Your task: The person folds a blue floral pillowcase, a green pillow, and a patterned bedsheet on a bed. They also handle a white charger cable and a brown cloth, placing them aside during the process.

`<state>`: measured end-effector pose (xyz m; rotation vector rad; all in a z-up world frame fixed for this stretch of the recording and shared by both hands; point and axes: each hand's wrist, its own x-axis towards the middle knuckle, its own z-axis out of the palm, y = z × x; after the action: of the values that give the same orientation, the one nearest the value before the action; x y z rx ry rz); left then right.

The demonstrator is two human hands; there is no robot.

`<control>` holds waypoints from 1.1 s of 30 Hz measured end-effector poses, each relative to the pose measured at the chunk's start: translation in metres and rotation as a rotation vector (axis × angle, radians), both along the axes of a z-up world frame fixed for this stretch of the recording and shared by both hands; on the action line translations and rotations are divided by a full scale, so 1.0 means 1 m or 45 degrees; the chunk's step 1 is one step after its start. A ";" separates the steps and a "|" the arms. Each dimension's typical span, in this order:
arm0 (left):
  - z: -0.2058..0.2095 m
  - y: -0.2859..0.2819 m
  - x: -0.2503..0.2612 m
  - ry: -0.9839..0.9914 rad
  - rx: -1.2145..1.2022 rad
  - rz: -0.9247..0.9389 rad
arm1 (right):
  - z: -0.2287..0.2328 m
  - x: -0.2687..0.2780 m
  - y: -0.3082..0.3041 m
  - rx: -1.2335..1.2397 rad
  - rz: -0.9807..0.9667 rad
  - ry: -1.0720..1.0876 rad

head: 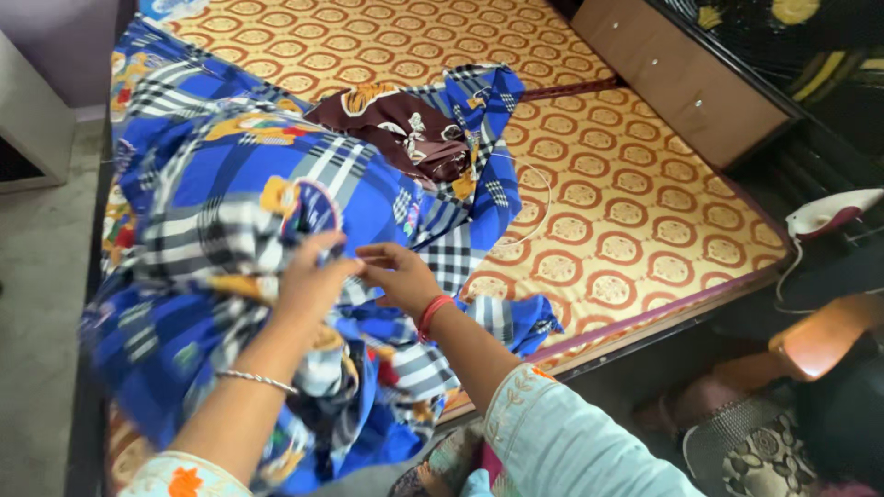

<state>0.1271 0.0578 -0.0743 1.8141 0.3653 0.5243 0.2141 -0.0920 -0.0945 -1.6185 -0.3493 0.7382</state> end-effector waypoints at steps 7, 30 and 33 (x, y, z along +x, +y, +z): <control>-0.067 -0.105 0.120 0.317 -0.103 -0.137 | -0.090 0.125 -0.090 -0.123 -0.136 -0.030; -0.275 -0.196 0.344 0.800 0.158 -0.225 | -0.353 0.330 -0.203 -1.438 0.344 -1.035; -0.269 -0.203 0.336 0.677 0.262 -0.347 | -0.324 0.308 -0.212 -1.250 0.272 -0.846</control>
<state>0.4634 -0.1449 -0.3433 2.1524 0.4231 -0.1245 0.5217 -0.3037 -0.4180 -2.7988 -0.7086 0.5206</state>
